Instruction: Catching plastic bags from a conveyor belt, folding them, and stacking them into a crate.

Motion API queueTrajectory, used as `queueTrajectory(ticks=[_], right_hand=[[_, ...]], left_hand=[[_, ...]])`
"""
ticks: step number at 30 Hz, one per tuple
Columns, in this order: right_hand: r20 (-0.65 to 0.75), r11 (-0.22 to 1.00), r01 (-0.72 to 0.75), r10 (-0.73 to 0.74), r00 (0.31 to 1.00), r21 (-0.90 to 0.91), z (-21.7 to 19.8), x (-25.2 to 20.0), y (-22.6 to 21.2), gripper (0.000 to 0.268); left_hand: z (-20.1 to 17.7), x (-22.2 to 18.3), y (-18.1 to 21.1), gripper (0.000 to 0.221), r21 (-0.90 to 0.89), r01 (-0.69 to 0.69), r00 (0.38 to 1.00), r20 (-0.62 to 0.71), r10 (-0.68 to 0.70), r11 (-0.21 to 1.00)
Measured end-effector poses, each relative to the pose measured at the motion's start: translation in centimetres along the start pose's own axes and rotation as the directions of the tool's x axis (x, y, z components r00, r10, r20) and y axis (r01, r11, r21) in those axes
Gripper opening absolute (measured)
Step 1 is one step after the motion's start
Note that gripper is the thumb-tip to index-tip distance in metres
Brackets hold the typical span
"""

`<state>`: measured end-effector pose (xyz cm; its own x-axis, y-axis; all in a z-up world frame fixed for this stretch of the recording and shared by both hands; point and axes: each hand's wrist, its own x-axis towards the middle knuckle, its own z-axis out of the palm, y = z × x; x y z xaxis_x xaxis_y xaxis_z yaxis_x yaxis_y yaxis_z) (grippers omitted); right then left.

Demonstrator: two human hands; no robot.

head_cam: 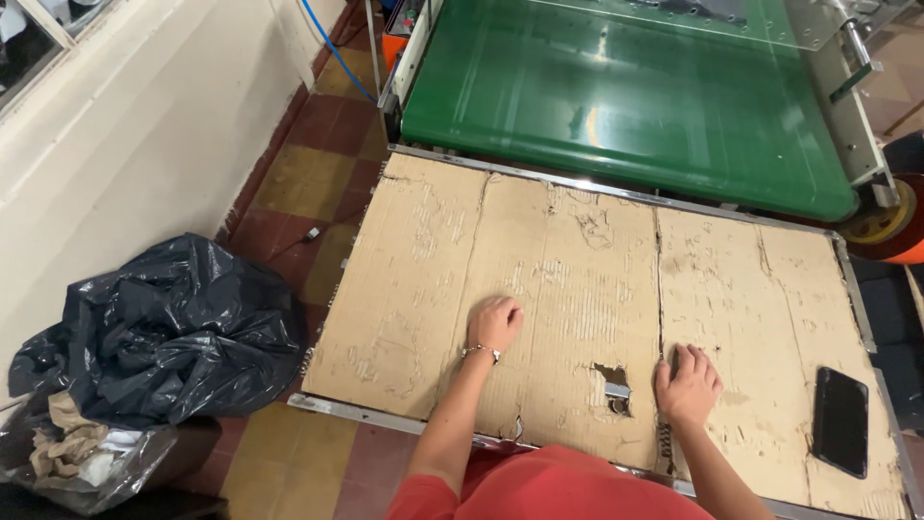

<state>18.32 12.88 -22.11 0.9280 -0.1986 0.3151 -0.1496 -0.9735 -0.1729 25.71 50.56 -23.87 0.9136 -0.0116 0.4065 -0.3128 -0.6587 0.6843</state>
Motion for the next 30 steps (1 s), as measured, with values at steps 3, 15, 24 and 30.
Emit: queueTrajectory(ticks=[3,15,24,30], right_hand=[[0.037,1.0,-0.028,0.028,0.999,-0.001,-0.2,0.2,-0.3,0.057],[0.004,0.999,-0.027,0.027,1.0,0.047,-0.3,-0.1,-0.1,0.055],[-0.084,0.999,-0.041,0.039,0.996,-0.026,1.8,0.2,1.1,0.057],[-0.104,0.998,-0.052,0.049,0.993,-0.029,2.6,-0.2,1.5,0.057]], left_hand=[[-0.2,0.1,0.1,0.013,0.018,-0.005,1.0,0.005,0.004,1.0],[-0.8,0.3,0.6,0.013,0.034,-0.032,0.999,-0.001,0.032,0.999],[-1.6,1.2,1.7,0.014,0.115,-0.119,0.992,-0.017,0.122,0.986],[-1.7,1.0,2.0,0.008,0.1,-0.041,0.999,0.027,0.039,0.994]])
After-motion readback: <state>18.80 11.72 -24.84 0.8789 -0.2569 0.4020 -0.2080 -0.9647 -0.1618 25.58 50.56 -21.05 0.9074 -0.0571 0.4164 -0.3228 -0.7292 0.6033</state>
